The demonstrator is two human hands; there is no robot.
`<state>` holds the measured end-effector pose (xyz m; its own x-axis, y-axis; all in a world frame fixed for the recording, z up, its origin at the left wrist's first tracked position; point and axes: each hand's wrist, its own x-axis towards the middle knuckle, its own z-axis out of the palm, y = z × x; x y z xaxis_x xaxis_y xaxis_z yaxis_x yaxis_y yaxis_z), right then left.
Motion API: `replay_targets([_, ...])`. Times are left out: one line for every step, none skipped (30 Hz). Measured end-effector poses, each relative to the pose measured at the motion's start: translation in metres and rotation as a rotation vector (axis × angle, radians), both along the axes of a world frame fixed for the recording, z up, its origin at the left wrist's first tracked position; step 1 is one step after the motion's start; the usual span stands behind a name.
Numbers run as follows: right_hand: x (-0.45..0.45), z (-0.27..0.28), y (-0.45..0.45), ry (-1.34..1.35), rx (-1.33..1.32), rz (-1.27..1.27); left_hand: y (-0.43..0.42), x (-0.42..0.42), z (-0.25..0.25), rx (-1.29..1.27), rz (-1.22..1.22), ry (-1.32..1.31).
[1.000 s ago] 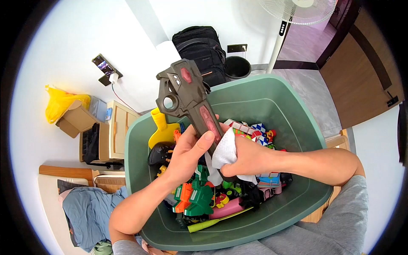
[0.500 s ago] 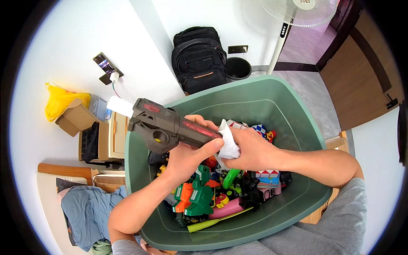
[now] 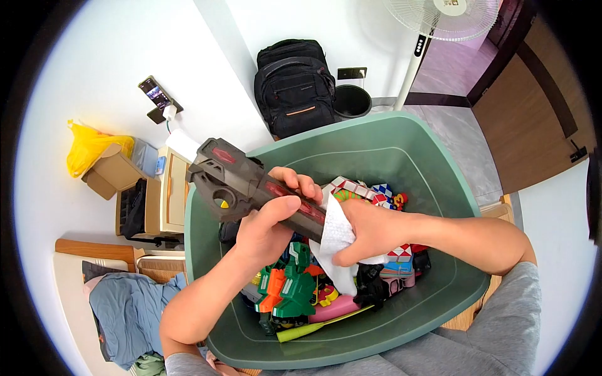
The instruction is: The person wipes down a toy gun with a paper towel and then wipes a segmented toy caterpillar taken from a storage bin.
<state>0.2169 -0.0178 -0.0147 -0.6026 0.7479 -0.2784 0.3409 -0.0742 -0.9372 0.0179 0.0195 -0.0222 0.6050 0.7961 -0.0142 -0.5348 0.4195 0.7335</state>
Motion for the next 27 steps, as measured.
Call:
replay_targets([0.001,0.006,0.000,0.033,-0.110,0.041,0.001,0.000,0.000,0.008,-0.045,-0.068])
replay_targets([0.001,0.009,0.000,0.067,-0.221,0.081,0.001,-0.001,0.000,0.007,-0.044,-0.068])
replay_targets([0.001,0.008,-0.001,0.066,-0.221,0.082,0.002,-0.002,-0.001,0.038,-0.077,-0.093])
replay_targets([0.001,0.006,-0.003,0.152,-0.302,0.072,0.002,-0.003,-0.002,0.069,-0.109,-0.117])
replay_targets([0.001,0.004,-0.004,0.238,-0.383,0.062,0.003,-0.004,-0.002,0.069,-0.109,-0.117])
replay_targets([0.001,0.001,-0.005,0.238,-0.383,0.062,0.003,-0.005,-0.002,0.089,-0.144,-0.129])
replay_targets([0.000,-0.002,-0.006,0.257,-0.355,0.059,0.004,-0.006,-0.003,0.109,-0.180,-0.140])
replay_targets([0.000,-0.003,-0.006,0.276,-0.328,0.056,0.004,-0.006,-0.002,0.109,-0.180,-0.140])
replay_targets([0.000,-0.002,-0.006,0.277,-0.328,0.057,0.003,-0.006,0.000,0.120,-0.139,-0.089])
replay_targets([0.000,0.000,-0.005,0.189,-0.240,0.027,0.001,-0.006,0.001,0.131,-0.099,-0.038])
replay_targets([-0.001,0.001,-0.004,0.101,-0.153,-0.003,0.000,-0.006,0.003,0.130,-0.099,-0.037])
replay_targets([-0.001,0.000,-0.004,0.101,-0.154,-0.003,-0.002,-0.005,0.004,0.109,-0.011,0.027])
replay_targets([-0.002,-0.001,-0.003,0.023,0.014,-0.086,-0.004,-0.003,0.005,0.087,0.076,0.091])
replay_targets([-0.003,-0.003,-0.003,-0.056,0.181,-0.168,-0.005,-0.001,0.007,0.086,0.076,0.092])
replay_targets([-0.005,-0.005,-0.003,-0.067,0.246,-0.229,-0.006,0.001,0.008,0.065,0.143,0.136])
replay_targets([-0.006,-0.010,-0.003,-0.066,0.246,-0.230,-0.006,0.002,0.009,0.045,0.210,0.181])
replay_targets([-0.007,-0.017,-0.002,-0.137,0.325,-0.259,-0.007,0.003,0.007,0.101,0.234,0.245])
replay_targets([-0.008,-0.019,-0.002,-0.208,0.404,-0.287,-0.007,0.003,0.006,0.101,0.232,0.244])
replay_targets([-0.007,-0.020,-0.003,-0.209,0.405,-0.288,-0.007,0.002,0.006,0.104,0.225,0.230])
replay_targets([-0.007,-0.019,-0.003,-0.188,0.392,-0.265,-0.007,0.001,0.005,0.106,0.218,0.215])
replay_targets([-0.007,-0.018,-0.004,-0.168,0.379,-0.241,-0.005,-0.001,0.003,0.106,0.220,0.215])
replay_targets([-0.006,-0.015,-0.004,-0.168,0.378,-0.238,-0.003,-0.003,0.002,0.126,0.168,0.158])
replay_targets([-0.004,-0.010,-0.005,-0.074,0.155,-0.145,-0.002,-0.006,0.001,0.147,0.116,0.101])
replay_targets([-0.002,-0.005,-0.005,0.021,-0.066,-0.053,-0.001,-0.007,0.002,0.148,0.116,0.101])
replay_targets([-0.002,-0.003,-0.009,0.105,-0.212,-0.018,0.000,-0.007,0.002,0.145,0.032,-0.017])
replay_targets([-0.003,-0.008,-0.011,0.285,-0.344,0.063,0.001,-0.008,0.003,0.141,-0.052,-0.135])
replay_targets([-0.004,-0.004,-0.015,0.372,-0.493,0.070,0.000,-0.009,0.003,0.159,-0.096,-0.151])
